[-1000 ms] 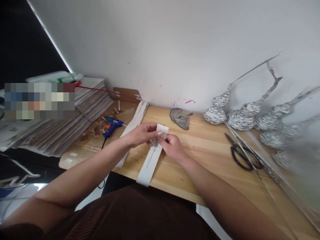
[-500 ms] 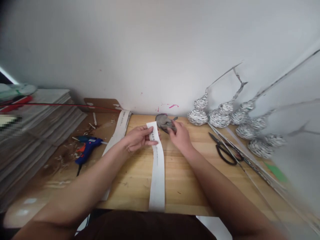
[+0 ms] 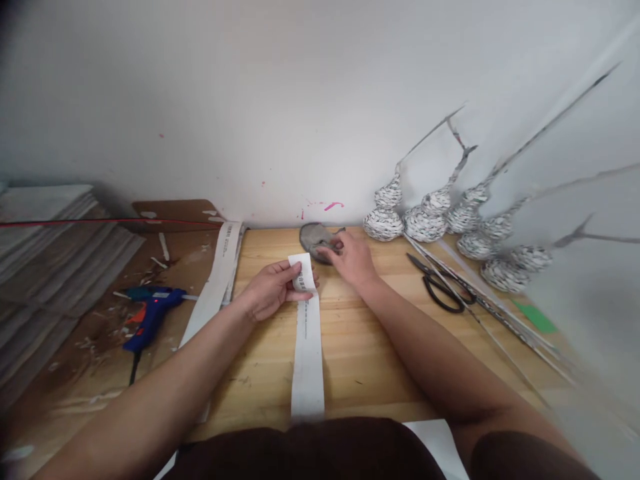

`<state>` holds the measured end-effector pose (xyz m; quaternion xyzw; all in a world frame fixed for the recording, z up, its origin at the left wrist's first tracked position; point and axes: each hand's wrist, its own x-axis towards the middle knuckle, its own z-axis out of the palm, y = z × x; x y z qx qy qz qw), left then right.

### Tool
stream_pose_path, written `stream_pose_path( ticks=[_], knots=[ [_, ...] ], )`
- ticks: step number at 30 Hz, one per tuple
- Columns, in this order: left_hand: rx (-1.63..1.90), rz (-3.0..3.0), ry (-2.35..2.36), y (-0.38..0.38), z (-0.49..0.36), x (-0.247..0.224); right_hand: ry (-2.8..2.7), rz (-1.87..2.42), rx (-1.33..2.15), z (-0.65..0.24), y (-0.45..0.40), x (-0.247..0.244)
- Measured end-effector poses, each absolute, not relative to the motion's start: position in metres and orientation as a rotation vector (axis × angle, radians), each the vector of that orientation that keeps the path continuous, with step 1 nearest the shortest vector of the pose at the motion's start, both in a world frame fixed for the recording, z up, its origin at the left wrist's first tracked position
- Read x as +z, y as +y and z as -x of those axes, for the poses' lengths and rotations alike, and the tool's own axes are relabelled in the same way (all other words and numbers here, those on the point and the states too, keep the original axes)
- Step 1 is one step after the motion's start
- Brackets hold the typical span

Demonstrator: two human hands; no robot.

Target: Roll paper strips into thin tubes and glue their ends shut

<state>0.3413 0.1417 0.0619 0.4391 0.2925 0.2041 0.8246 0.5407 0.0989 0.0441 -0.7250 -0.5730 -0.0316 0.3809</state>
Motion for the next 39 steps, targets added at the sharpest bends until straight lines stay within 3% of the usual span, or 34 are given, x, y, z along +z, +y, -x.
stream_pose_path(
  ticks=[9,16,26,34,39],
  knots=[
    [0.487,-0.957,0.608,0.139,-0.344,0.063,-1.173,1.474,0.880,-0.521,0.089,0.035],
    [0.471,-1.057,0.623,0.135,-0.344,0.061,-1.097,1.251,1.154,-0.529,0.081,0.043],
    [0.354,-1.150,0.706,0.151,-0.336,0.072,-1.011,1.244,1.212,-0.527,0.085,0.045],
    [0.386,-1.037,0.695,0.168,-0.320,0.095,-1.608,1.410,2.040,-0.492,0.047,0.085],
    [0.336,-0.992,0.636,0.166,-0.315,0.101,-1.434,1.281,2.216,-0.445,0.026,0.081]
  ],
)
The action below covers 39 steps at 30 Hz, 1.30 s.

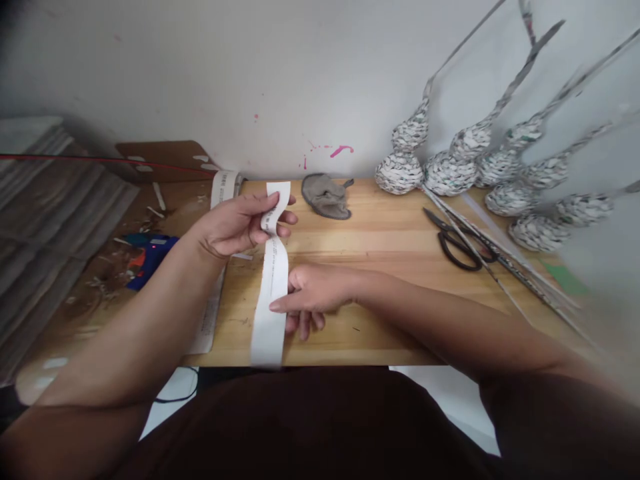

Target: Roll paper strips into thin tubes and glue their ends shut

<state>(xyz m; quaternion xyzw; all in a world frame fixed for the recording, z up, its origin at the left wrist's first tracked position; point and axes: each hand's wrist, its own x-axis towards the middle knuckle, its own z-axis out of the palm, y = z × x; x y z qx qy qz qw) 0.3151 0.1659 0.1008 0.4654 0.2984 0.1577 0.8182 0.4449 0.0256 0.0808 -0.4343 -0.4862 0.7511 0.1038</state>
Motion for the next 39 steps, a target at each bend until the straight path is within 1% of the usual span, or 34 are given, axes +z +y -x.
stream_pose_path(
  ticks=[4,8,10,12,14,16,19,26,39],
  knots=[
    [0.254,-1.031,0.529,0.161,-0.314,0.102,-1.482,1.277,2.212,-0.437,0.021,0.081],
    [0.242,-1.073,0.524,0.157,-0.316,0.099,-1.711,1.351,2.224,-0.471,0.034,0.087],
    [0.272,-1.088,0.575,0.155,-0.319,0.094,-1.669,1.464,2.085,-0.497,0.046,0.087],
    [0.277,-1.123,0.616,0.154,-0.323,0.086,-1.533,1.535,1.773,-0.519,0.058,0.083],
    [0.274,-1.165,0.633,0.152,-0.326,0.078,-1.350,1.498,1.437,-0.532,0.067,0.075],
    [0.304,-1.186,0.653,0.150,-0.330,0.070,-1.276,1.404,1.328,-0.534,0.072,0.068],
    [0.368,-1.182,0.681,0.146,-0.334,0.063,-1.328,1.322,1.330,-0.526,0.073,0.061],
    [0.429,-1.170,0.716,0.141,-0.340,0.061,-1.431,1.351,1.168,-0.520,0.075,0.056],
    [0.444,-1.264,0.734,0.138,-0.342,0.059,-1.487,1.272,1.130,-0.519,0.074,0.052]
  ],
)
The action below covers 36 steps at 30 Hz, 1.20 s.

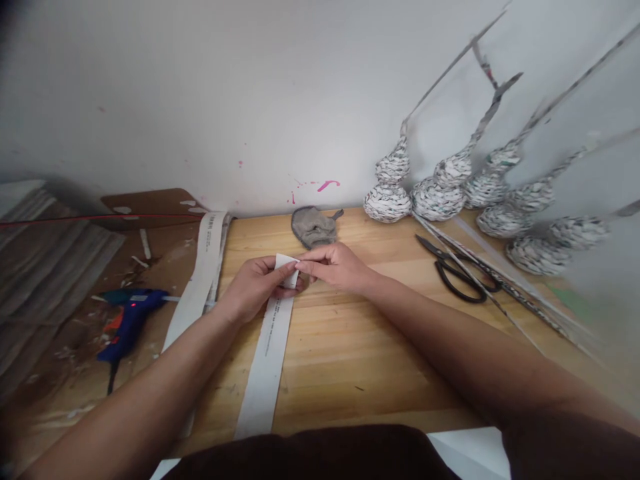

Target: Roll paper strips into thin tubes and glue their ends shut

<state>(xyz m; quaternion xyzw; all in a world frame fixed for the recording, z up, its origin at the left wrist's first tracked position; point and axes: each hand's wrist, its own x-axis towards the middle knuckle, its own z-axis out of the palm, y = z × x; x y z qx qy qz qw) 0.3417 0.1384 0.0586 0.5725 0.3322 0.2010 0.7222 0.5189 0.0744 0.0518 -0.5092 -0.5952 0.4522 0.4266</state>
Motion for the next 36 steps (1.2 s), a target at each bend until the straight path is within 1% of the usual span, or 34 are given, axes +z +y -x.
stream_pose_path(
  ticks=[22,26,36],
  knots=[
    [0.474,-1.390,0.788,0.1356,-0.3421,0.0530,-1.351,1.294,1.154,-0.5173,0.0756,0.0516],
    [0.448,-1.367,0.730,0.1348,-0.3411,0.0567,-1.292,1.337,1.155,-0.5162,0.0754,0.0528],
    [0.423,-1.315,0.762,0.1331,-0.3409,0.0593,-1.146,1.368,1.206,-0.5146,0.0768,0.0531]
  ],
)
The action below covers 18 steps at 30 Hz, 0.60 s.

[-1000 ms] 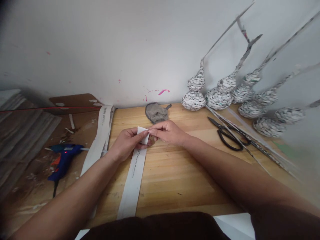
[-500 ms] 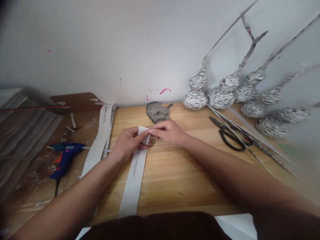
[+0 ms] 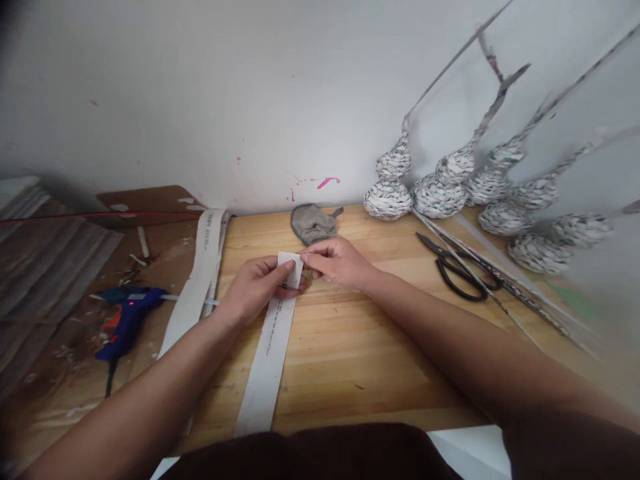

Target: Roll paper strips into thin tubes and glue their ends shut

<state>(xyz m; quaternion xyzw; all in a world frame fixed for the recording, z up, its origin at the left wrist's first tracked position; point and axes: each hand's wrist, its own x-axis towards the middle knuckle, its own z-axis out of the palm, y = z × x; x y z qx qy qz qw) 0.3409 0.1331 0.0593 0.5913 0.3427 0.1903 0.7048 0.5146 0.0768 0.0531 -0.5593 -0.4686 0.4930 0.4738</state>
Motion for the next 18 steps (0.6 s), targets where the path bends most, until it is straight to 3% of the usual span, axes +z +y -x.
stream_pose_path(
  ticks=[18],
  knots=[
    [0.406,-1.377,0.764,0.1312,-0.3408,0.0598,-0.941,1.295,1.219,-0.5079,0.0773,0.0485]
  ],
)
